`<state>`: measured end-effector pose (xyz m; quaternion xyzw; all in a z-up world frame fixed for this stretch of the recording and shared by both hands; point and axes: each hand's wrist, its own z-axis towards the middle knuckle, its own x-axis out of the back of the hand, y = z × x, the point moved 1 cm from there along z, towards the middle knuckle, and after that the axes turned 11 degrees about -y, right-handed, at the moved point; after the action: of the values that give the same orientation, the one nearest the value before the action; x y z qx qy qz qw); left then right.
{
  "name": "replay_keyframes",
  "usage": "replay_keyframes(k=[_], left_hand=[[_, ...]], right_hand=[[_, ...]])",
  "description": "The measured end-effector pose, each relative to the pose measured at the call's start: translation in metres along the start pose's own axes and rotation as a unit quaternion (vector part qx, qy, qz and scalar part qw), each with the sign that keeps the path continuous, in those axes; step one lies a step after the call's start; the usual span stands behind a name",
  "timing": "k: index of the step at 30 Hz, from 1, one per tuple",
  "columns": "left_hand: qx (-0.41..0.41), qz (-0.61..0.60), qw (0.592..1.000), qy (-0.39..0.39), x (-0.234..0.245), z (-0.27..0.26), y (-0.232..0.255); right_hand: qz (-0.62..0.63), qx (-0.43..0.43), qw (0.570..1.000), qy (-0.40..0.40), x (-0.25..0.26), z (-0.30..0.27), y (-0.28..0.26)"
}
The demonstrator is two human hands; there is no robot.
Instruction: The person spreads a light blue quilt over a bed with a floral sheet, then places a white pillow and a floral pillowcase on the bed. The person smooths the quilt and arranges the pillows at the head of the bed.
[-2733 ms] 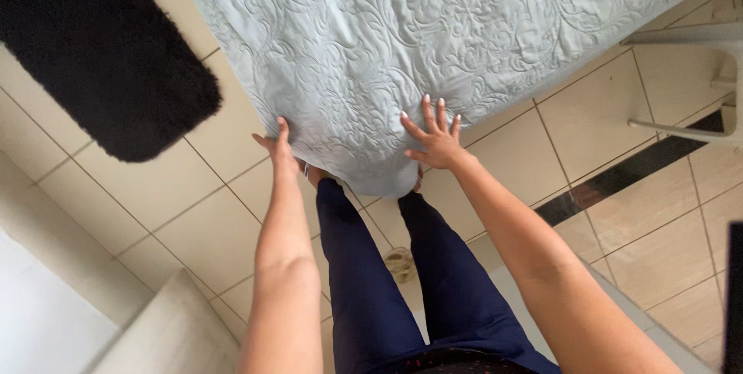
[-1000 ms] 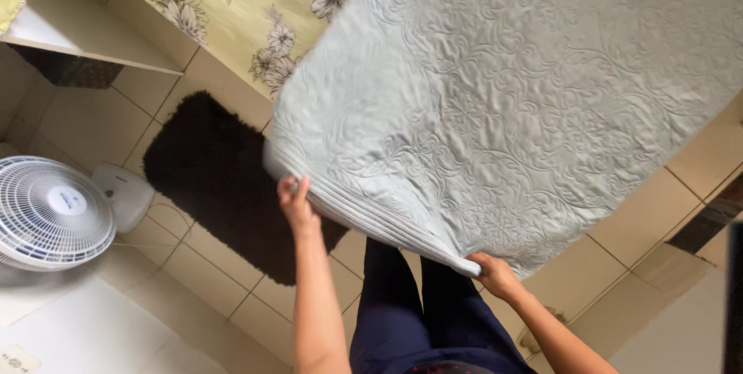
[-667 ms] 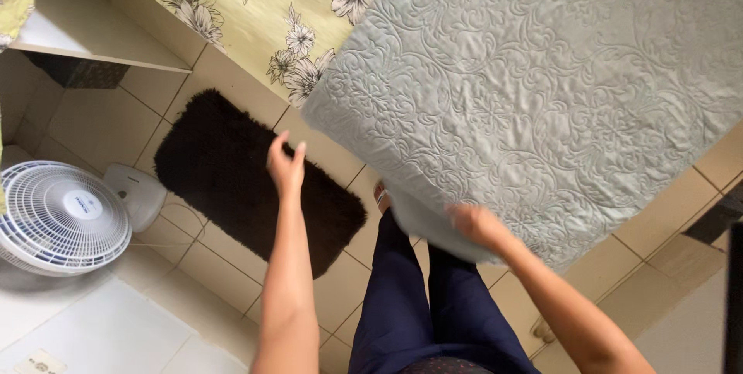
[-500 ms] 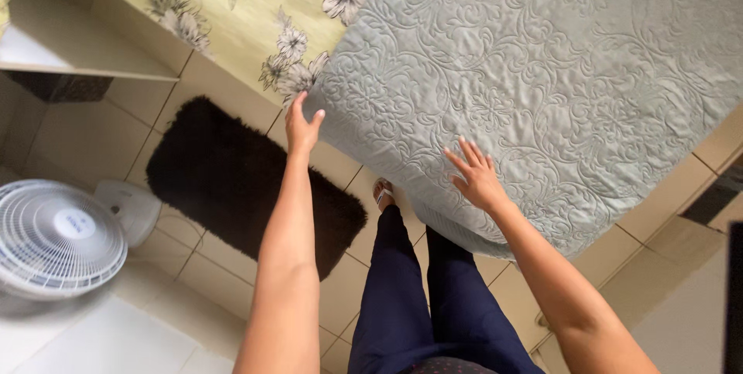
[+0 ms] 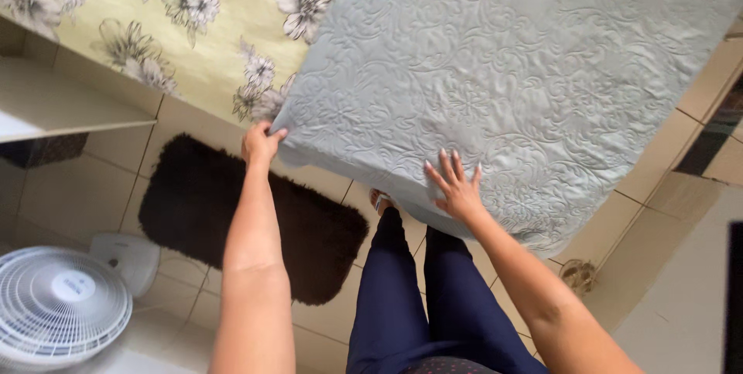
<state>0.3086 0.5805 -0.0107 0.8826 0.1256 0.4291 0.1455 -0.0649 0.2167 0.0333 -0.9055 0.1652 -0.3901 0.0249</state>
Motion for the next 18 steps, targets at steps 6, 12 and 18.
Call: replay_keyframes(k=[6, 12, 18], left_hand=[[0.157, 0.094, 0.978, 0.104, -0.032, -0.014, 0.039], [-0.107, 0.215, 0.937, 0.254, -0.079, -0.045, 0.089], [-0.032, 0.112, 0.993, -0.038, -0.115, -0.089, 0.109]], right_hand=[[0.064, -0.081, 0.994, -0.021, -0.079, -0.080, 0.055], [0.243, -0.265, 0.929, 0.084, -0.092, -0.114, 0.132], [0.305, -0.288, 0.904, 0.078, -0.081, -0.086, 0.169]])
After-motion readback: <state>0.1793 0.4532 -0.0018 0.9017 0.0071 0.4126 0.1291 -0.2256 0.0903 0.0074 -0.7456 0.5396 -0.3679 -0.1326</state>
